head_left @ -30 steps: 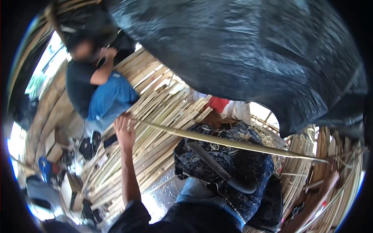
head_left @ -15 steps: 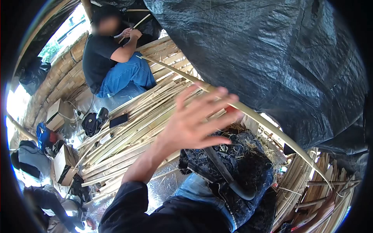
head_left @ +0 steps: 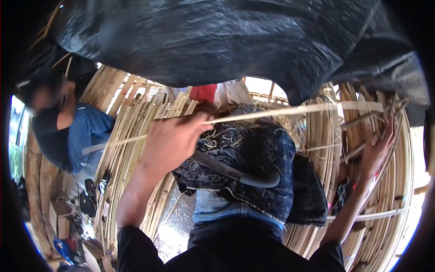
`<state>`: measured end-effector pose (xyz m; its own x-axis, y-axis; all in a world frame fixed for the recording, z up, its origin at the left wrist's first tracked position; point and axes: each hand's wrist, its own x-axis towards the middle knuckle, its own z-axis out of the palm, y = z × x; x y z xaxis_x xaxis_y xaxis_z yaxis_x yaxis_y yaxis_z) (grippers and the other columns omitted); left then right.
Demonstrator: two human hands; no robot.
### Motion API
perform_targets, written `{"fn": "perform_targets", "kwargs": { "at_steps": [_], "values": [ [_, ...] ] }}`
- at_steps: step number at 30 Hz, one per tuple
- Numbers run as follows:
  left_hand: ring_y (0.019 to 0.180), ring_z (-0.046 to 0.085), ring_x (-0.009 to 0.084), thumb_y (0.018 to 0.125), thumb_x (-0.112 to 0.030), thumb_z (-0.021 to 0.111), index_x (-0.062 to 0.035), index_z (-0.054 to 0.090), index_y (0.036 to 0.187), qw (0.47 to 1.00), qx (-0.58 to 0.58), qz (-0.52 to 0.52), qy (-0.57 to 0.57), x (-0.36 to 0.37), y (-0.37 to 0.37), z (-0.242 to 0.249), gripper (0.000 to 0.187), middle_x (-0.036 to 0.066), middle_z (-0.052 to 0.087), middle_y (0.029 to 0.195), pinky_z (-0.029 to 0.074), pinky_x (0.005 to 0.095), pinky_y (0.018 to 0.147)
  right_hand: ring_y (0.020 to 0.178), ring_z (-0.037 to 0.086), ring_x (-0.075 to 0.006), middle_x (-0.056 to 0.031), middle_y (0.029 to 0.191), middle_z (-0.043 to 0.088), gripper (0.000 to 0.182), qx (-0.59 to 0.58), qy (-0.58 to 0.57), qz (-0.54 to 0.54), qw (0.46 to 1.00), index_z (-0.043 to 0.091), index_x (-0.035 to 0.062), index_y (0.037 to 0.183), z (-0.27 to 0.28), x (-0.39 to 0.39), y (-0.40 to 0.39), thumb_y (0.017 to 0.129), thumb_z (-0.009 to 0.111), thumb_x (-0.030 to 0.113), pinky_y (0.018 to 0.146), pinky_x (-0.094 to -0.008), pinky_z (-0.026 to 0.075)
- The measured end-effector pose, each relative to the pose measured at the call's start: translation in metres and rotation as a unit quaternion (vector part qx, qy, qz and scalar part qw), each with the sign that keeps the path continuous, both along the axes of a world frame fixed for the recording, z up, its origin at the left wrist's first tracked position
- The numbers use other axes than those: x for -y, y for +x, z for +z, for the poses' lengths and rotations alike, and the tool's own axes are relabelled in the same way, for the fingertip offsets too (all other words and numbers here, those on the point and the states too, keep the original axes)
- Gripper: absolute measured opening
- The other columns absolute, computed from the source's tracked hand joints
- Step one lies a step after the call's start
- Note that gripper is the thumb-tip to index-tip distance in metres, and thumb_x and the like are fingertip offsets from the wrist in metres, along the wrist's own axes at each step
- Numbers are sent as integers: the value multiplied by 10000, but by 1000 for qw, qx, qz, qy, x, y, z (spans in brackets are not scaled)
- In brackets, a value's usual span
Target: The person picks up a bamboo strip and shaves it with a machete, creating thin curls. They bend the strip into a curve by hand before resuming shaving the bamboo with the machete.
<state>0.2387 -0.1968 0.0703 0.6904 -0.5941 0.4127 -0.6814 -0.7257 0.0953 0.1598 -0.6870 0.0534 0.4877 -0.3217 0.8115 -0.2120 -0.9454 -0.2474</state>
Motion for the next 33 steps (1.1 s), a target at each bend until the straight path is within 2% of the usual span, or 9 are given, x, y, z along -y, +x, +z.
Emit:
{"fn": "perform_targets", "kwargs": {
  "at_steps": [2, 5, 8, 14, 19, 24, 28, 30, 33],
  "values": [
    [600, 650, 248, 979, -227, 592, -89, 640, 1195, 997, -61, 26, 27, -9, 3, -8, 260, 83, 675, 701, 483, 309, 538, 1215, 577, -283, -149, 1471, 432, 532, 15, 131, 173, 976, 459, 119, 1424, -3, -69, -1, 928, 645, 65, 835, -365, 577],
    [480, 593, 175, 1037, -198, 487, -54, 552, 1343, 936, -328, 88, -88, -15, 6, -21, 345, 85, 660, 668, 455, 309, 496, 1018, 676, -253, -115, 1187, 662, 343, -262, 280, 385, 840, 656, 48, 1146, -41, -135, -8, 815, 733, 10, 835, -330, 563],
    [501, 594, 149, 1047, -260, 478, -74, 532, 1380, 876, -449, 135, -113, -13, -1, -28, 385, 70, 682, 679, 484, 325, 531, 973, 668, -323, -117, 1093, 660, 413, -365, 133, 504, 771, 622, 101, 1224, -103, -189, -10, 848, 745, 220, 817, -406, 572],
    [570, 624, 107, 1055, -199, 448, -29, 511, 1393, 843, -493, 167, -136, -48, -37, -79, 383, 79, 708, 755, 487, 258, 501, 841, 687, -294, -95, 945, 632, 604, -463, 69, 422, 776, 514, 149, 1375, -162, -242, -25, 831, 740, 284, 704, -419, 575],
    [616, 613, 103, 1039, -120, 474, -18, 511, 1242, 769, -556, 145, -281, -81, -72, -104, 230, 119, 700, 987, 495, 231, 513, 829, 702, -276, -90, 945, 684, 593, -474, 107, 404, 775, 524, 167, 1375, -127, -232, -21, 828, 726, 276, 683, -408, 579],
    [558, 551, 90, 1066, -213, 439, -16, 460, 1088, 738, -569, 163, -326, -89, -88, -106, 199, 124, 664, 898, 473, 223, 514, 791, 729, -281, -146, 963, 734, 651, -533, 150, 304, 775, 532, 256, 1377, -79, -213, -32, 765, 752, 279, 723, -387, 598],
    [576, 631, 122, 1057, -356, 461, -8, 501, 1059, 739, -535, 191, -362, -79, -87, -116, 350, 105, 655, 795, 503, 253, 528, 677, 711, -288, -139, 767, 712, 533, -485, 296, 258, 781, 638, 166, 1276, -76, -179, -44, 763, 748, 260, 674, -365, 561],
    [563, 637, 147, 1047, -375, 481, 8, 548, 1077, 692, -579, 198, -382, -71, -80, -119, 390, 99, 646, 732, 529, 289, 568, 551, 652, -232, -107, 689, 667, 492, -470, 343, 249, 774, 640, 84, 1261, -78, -168, -48, 801, 714, 242, 607, -345, 515],
    [695, 684, 179, 1040, -366, 497, 24, 584, 1111, 699, -590, 122, -386, -52, -67, -116, 406, 129, 690, 796, 554, 305, 670, 492, 473, -56, -8, 640, 548, 446, -337, 572, 246, 706, 595, -31, 1292, -79, -170, -54, 945, 601, 249, 461, -258, 389]
  ]
}}
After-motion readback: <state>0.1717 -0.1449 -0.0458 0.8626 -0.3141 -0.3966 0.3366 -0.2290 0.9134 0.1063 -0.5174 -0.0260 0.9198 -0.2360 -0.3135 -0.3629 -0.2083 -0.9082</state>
